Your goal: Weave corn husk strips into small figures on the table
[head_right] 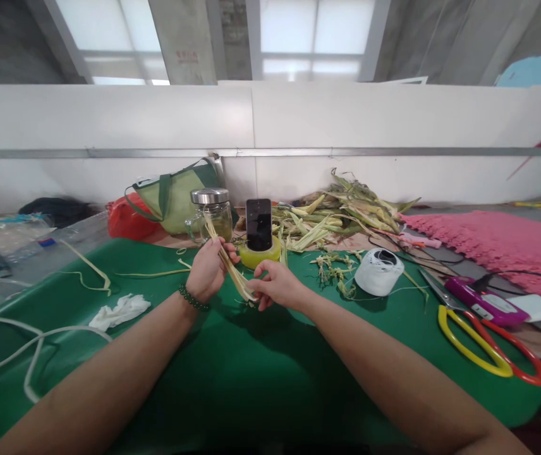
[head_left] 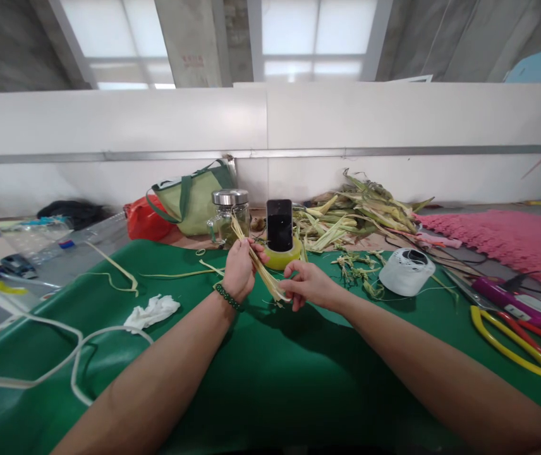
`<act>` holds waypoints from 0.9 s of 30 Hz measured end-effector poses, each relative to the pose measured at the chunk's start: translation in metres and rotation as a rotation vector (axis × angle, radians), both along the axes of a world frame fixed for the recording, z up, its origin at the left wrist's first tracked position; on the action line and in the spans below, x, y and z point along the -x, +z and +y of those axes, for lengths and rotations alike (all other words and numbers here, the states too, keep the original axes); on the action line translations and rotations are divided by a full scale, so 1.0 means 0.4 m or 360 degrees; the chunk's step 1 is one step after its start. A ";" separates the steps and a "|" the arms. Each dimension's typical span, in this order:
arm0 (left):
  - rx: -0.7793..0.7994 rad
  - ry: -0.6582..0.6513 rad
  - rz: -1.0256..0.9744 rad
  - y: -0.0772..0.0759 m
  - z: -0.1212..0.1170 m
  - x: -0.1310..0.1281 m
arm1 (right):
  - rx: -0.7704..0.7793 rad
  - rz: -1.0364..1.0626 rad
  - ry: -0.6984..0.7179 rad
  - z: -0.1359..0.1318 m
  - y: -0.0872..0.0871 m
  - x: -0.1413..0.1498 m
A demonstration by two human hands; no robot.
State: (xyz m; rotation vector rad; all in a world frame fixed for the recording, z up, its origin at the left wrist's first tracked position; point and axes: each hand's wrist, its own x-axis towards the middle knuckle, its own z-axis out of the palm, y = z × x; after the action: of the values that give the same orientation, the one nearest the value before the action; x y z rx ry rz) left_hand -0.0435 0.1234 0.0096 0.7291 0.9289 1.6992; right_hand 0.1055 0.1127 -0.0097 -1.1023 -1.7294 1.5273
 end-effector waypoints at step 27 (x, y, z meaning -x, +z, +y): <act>-0.0028 -0.0054 -0.0140 0.013 -0.006 0.010 | -0.0925 -0.0260 0.0234 0.002 -0.012 -0.028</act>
State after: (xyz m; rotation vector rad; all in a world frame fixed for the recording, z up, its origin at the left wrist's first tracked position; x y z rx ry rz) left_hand -0.0474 0.1210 0.0147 0.6726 0.8369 1.6979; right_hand 0.1168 0.1135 -0.0143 -0.8224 -2.2130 0.9217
